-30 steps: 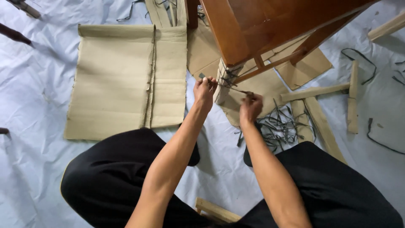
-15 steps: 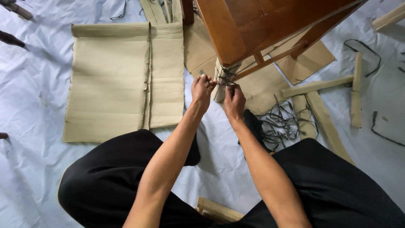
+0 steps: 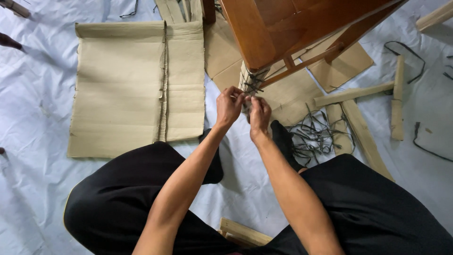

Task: The person wraps a furniture leg with cardboard strips and secures them by tying a dark cord around the cardboard.

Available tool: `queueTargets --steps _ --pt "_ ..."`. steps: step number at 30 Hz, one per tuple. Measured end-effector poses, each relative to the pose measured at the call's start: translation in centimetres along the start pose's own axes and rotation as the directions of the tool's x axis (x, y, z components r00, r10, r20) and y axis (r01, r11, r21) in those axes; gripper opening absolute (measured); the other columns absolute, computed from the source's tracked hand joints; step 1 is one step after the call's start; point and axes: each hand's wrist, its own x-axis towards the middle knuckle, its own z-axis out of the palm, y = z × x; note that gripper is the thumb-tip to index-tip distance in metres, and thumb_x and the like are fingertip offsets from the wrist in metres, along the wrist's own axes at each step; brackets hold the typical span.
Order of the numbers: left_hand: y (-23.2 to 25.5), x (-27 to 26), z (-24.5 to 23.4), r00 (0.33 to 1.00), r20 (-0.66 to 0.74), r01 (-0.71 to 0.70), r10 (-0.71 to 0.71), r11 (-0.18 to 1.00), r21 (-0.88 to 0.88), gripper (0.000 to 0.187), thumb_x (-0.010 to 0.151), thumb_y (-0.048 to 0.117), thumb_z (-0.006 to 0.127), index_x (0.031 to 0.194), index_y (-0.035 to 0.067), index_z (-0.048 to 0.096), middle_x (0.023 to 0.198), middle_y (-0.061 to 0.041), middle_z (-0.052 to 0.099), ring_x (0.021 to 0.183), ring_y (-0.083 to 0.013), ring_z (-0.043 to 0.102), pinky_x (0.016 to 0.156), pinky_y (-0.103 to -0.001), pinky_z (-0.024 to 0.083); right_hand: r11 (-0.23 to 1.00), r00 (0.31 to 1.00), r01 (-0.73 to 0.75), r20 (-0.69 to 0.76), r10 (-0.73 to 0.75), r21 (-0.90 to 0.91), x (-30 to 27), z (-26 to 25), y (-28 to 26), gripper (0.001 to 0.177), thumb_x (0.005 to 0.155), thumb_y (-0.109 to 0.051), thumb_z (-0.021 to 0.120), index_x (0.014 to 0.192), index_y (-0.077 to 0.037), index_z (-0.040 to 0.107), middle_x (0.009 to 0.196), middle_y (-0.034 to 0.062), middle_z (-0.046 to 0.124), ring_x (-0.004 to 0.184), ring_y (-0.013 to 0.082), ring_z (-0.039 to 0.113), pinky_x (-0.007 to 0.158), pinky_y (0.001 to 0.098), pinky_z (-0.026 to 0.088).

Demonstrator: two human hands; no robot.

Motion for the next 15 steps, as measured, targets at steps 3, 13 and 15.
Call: queueTargets --steps 3,13,15 --pt "-0.4 0.5 0.4 0.982 0.048 0.188 -0.185 0.978 -0.09 0.013 0.09 0.014 0.075 0.093 0.001 0.073 0.085 -0.011 0.075 0.073 -0.0148 0.074 0.068 -0.031 0.059 0.967 0.982 -0.187 0.027 0.185 0.176 -1.4 0.7 -1.2 0.018 0.096 -0.024 0.061 0.092 -0.01 0.07 0.074 -0.0068 0.055 0.057 0.0035 0.041 0.049 0.0226 0.03" --pt "-6.1 0.8 2.3 0.847 0.363 0.531 -0.389 0.648 -0.546 0.016 0.096 0.014 0.072 0.1 -0.001 0.074 0.085 -0.003 0.073 0.072 -0.0097 0.065 0.066 -0.026 0.053 0.964 0.961 -0.257 0.123 0.248 0.06 -1.9 1.1 -0.4 0.021 0.1 -0.025 0.055 0.083 -0.014 0.061 0.066 -0.0076 0.051 0.049 0.0033 0.039 0.042 0.0236 0.027" --pt "-6.0 0.9 2.4 0.844 0.358 0.535 -0.398 0.662 -0.525 0.016 0.096 0.014 0.072 0.1 0.0 0.076 0.087 -0.002 0.074 0.074 -0.0077 0.065 0.067 -0.024 0.053 0.977 0.976 -0.212 0.055 0.211 0.002 -1.1 0.7 0.9 0.023 0.101 -0.024 0.059 0.082 -0.01 0.062 0.068 -0.0053 0.054 0.052 0.0048 0.042 0.045 0.0244 0.031"
